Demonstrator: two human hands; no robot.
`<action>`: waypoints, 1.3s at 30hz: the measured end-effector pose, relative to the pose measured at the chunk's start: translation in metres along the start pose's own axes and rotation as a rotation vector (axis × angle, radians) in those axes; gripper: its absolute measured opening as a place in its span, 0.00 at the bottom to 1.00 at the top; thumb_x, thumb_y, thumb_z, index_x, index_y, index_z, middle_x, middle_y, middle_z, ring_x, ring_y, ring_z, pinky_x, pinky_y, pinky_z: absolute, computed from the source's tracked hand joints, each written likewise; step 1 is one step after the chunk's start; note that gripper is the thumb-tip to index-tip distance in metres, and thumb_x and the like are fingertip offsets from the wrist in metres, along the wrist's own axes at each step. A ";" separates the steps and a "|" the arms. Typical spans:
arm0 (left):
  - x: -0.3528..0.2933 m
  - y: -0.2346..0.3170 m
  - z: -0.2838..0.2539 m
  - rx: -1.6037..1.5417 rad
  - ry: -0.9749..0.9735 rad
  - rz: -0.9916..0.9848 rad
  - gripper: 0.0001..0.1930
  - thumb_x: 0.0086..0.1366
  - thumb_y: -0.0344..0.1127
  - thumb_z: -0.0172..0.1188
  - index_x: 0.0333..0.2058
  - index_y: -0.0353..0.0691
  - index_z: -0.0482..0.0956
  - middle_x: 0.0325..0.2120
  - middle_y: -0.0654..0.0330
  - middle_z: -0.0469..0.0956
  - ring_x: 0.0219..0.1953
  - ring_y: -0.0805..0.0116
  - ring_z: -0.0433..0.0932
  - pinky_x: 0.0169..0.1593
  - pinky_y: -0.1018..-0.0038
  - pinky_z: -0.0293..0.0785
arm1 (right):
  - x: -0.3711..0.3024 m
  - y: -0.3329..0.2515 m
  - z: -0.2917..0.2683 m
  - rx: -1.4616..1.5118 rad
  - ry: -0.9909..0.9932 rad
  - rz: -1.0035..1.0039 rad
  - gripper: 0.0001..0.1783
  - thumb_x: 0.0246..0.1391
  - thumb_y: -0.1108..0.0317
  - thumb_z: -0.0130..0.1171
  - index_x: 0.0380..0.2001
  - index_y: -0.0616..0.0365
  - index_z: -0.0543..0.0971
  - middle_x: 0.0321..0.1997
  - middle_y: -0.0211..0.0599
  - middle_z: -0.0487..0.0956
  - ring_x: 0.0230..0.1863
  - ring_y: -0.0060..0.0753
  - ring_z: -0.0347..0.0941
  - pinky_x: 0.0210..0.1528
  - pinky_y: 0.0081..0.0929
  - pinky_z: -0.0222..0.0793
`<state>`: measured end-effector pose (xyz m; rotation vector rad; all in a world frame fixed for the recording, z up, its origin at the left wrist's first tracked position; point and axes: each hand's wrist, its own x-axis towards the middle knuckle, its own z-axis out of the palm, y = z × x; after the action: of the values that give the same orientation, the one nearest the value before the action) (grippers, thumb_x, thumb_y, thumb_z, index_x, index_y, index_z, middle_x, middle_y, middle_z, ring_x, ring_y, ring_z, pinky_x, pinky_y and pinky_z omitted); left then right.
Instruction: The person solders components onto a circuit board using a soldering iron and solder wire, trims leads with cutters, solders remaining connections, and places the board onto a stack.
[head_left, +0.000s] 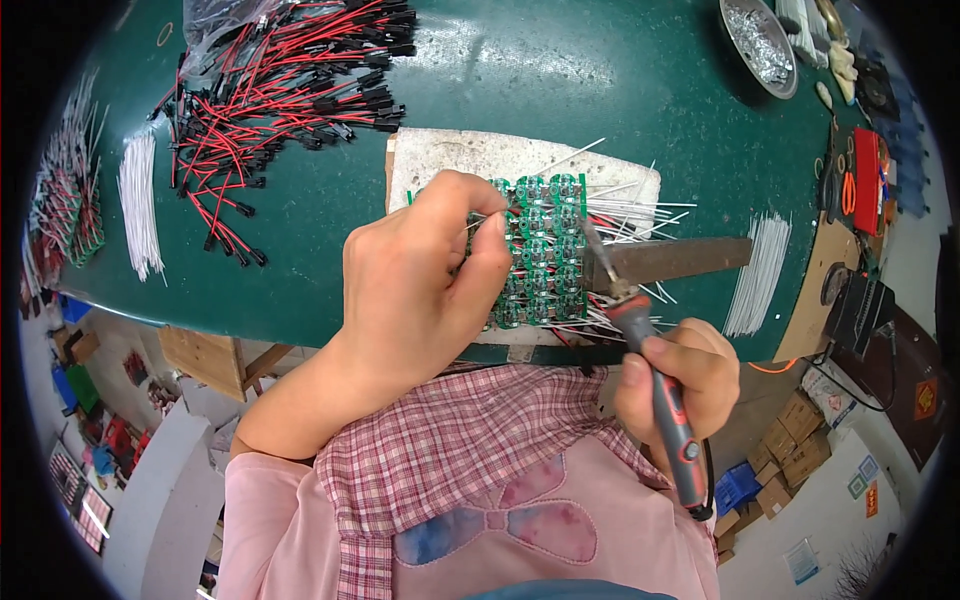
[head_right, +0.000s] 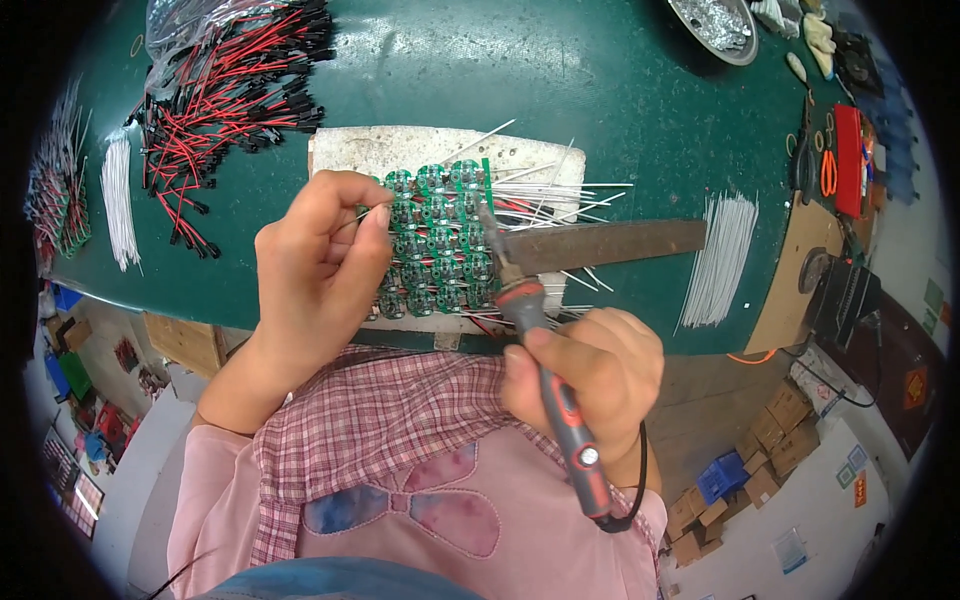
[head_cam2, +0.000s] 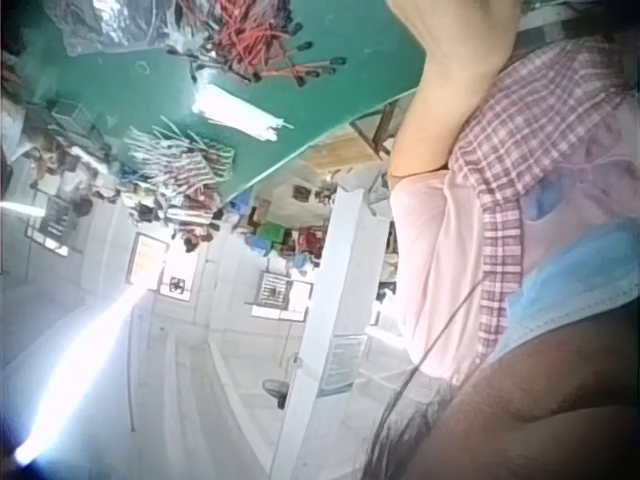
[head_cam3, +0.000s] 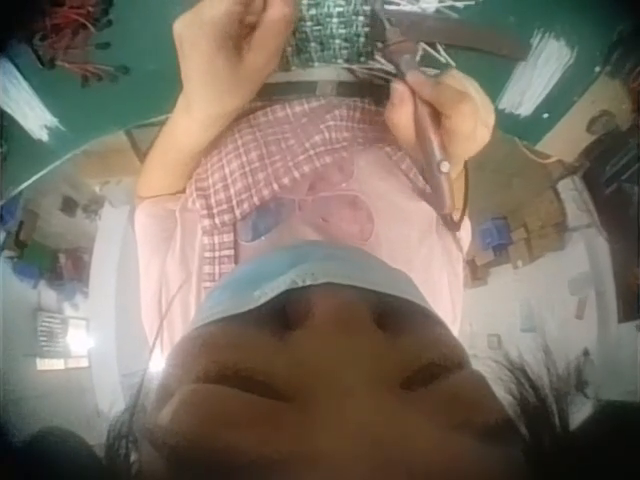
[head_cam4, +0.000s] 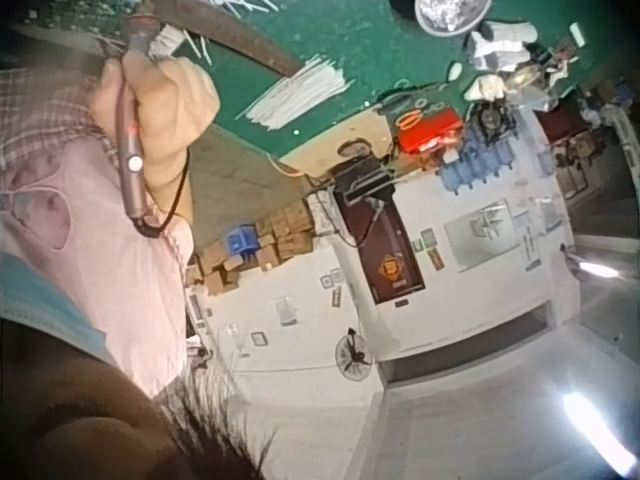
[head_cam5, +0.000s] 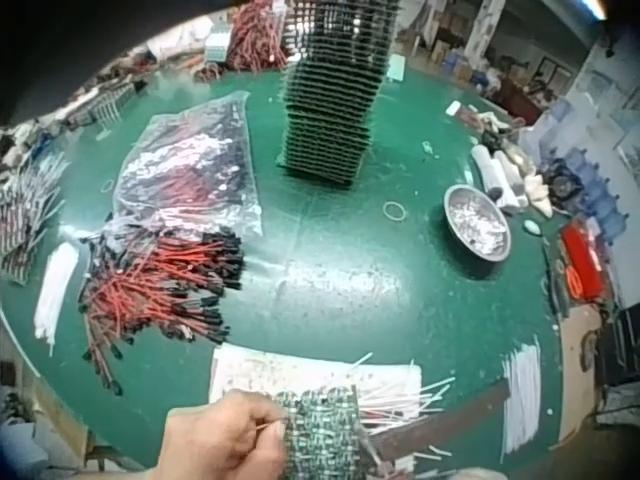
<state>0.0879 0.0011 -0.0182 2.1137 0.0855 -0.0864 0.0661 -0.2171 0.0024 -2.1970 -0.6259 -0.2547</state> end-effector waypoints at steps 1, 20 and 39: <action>-0.002 0.001 -0.002 0.003 0.000 -0.001 0.03 0.58 0.27 0.60 0.28 0.40 0.74 0.14 0.59 0.72 0.16 0.61 0.75 0.20 0.67 0.66 | -0.002 -0.001 -0.002 0.003 0.001 0.000 0.15 0.39 0.73 0.68 0.31 0.58 0.73 0.14 0.30 0.67 0.13 0.30 0.64 0.15 0.27 0.57; -0.008 -0.007 0.017 0.101 0.024 0.252 0.03 0.58 0.23 0.61 0.29 0.35 0.76 0.17 0.62 0.72 0.15 0.78 0.68 0.20 0.80 0.64 | -0.014 0.001 0.005 -0.006 -0.090 -0.065 0.18 0.34 0.73 0.71 0.31 0.56 0.74 0.16 0.28 0.68 0.14 0.30 0.66 0.16 0.26 0.60; -0.018 -0.016 0.001 0.014 0.017 0.154 0.02 0.60 0.22 0.60 0.30 0.34 0.75 0.15 0.69 0.67 0.16 0.86 0.60 0.20 0.84 0.55 | -0.007 -0.010 0.012 0.026 -0.083 -0.035 0.17 0.37 0.73 0.70 0.31 0.57 0.74 0.15 0.29 0.70 0.13 0.30 0.67 0.15 0.25 0.60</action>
<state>0.0681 0.0082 -0.0308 2.1280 -0.0683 0.0230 0.0541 -0.2049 -0.0012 -2.1816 -0.7103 -0.1739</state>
